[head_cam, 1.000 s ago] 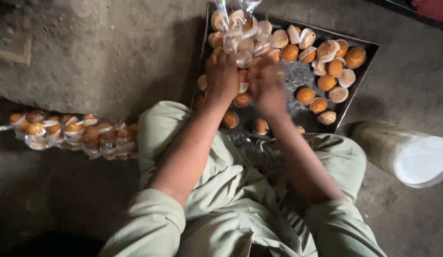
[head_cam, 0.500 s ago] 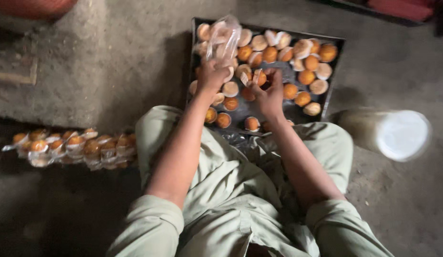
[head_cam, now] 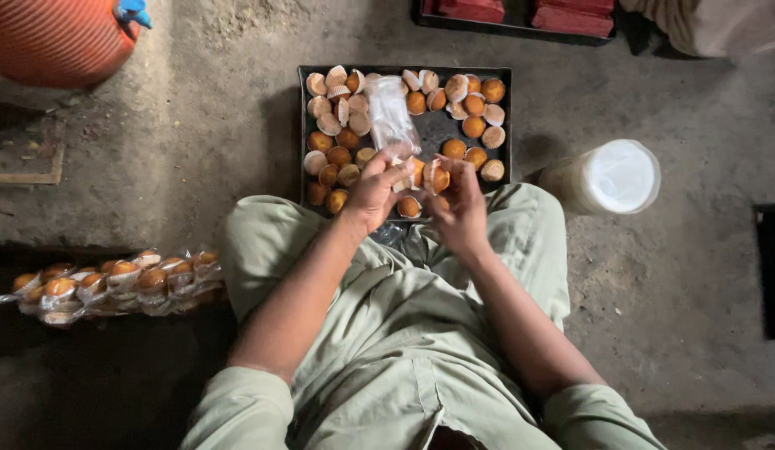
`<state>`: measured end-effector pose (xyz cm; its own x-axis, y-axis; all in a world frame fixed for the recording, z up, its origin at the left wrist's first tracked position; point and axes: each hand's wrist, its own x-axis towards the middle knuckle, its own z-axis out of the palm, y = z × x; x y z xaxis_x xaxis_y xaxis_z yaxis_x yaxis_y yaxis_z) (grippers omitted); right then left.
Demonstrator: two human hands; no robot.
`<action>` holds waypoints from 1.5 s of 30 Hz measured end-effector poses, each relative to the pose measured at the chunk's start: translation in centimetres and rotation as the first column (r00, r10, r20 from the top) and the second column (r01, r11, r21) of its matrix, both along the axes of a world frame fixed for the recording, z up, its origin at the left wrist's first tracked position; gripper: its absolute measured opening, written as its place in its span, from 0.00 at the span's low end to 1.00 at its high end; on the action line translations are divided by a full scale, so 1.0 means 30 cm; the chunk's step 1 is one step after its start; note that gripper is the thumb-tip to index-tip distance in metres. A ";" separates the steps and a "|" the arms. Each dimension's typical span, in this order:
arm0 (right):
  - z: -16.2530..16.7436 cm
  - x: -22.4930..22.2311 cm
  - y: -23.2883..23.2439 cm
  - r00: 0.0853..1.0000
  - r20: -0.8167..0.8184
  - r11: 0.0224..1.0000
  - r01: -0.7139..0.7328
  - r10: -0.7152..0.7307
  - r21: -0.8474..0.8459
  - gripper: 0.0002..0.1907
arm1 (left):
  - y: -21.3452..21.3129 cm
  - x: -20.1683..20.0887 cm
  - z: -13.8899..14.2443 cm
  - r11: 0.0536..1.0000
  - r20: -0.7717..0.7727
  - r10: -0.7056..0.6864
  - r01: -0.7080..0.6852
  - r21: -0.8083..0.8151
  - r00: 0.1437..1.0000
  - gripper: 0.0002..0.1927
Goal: The person sits on the floor and places small cupcakes from a metal tray into clear plastic bags. They fold the bags closed and set them aside, repeating the process for multiple cupcakes.
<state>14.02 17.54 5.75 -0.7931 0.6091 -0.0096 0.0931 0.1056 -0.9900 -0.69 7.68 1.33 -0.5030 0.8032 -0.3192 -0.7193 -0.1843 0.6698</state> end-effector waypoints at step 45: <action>-0.227 0.136 0.084 0.985 -0.053 0.772 0.097 -0.167 -0.628 0.31 | -0.014 0.089 -0.223 0.862 -0.249 -0.194 0.044 -0.505 0.949 0.40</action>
